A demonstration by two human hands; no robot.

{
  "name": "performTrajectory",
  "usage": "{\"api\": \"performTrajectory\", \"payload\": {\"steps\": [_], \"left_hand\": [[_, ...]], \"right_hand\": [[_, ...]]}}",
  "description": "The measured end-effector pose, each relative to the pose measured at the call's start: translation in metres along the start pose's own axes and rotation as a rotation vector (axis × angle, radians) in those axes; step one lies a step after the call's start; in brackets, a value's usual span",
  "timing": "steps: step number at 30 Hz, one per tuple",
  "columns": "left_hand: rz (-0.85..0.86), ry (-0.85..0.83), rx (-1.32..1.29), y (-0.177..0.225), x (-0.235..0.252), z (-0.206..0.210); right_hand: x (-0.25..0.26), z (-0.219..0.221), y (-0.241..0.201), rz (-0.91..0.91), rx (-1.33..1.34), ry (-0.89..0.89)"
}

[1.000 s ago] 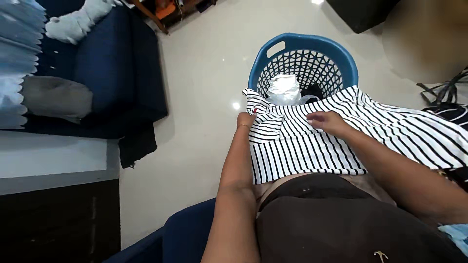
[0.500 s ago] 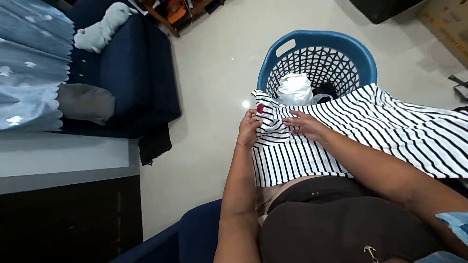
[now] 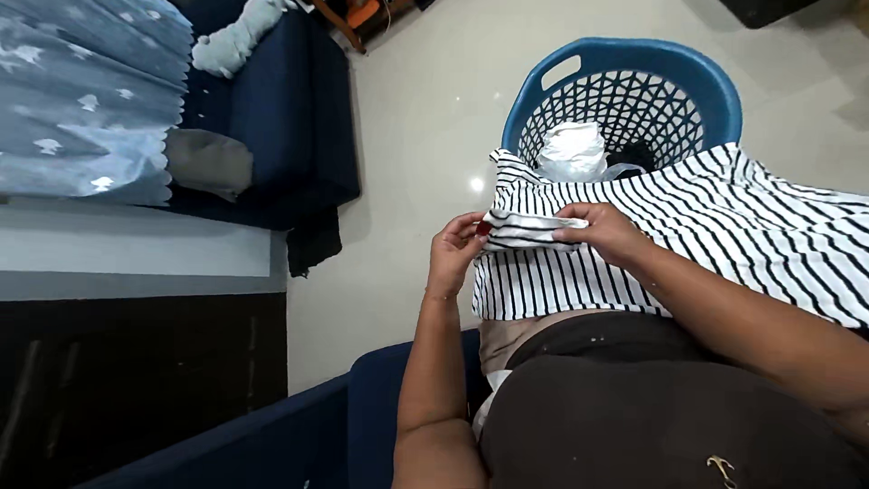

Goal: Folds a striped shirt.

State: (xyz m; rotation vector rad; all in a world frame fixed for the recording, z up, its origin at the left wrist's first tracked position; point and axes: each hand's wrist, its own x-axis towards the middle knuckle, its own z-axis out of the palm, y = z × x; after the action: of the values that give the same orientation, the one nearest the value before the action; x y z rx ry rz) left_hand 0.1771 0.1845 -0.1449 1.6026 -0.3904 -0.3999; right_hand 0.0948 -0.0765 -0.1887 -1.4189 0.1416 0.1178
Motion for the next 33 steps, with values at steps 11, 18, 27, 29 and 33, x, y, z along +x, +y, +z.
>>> {"api": "performTrajectory", "payload": {"steps": [11, 18, 27, 29, 33], "left_hand": [[-0.371, 0.021, 0.051, -0.022, -0.082, -0.007], [-0.432, 0.015, 0.092, -0.022, -0.080, -0.004], [-0.423, -0.316, 0.201, -0.021, -0.087, -0.024], [-0.379, -0.465, 0.184, -0.021, -0.091, -0.033], [-0.340, -0.477, 0.174, -0.019, -0.092, -0.037]], "right_hand": [[-0.029, 0.011, 0.034, 0.267, -0.243, -0.172], [-0.030, 0.013, 0.033, 0.299, -0.228, -0.163], [-0.033, 0.011, 0.018, 0.215, -0.386, -0.566], [-0.035, 0.012, 0.012, 0.146, -0.434, -0.683], [-0.033, 0.013, 0.007, 0.150, -0.367, -0.683]]}}
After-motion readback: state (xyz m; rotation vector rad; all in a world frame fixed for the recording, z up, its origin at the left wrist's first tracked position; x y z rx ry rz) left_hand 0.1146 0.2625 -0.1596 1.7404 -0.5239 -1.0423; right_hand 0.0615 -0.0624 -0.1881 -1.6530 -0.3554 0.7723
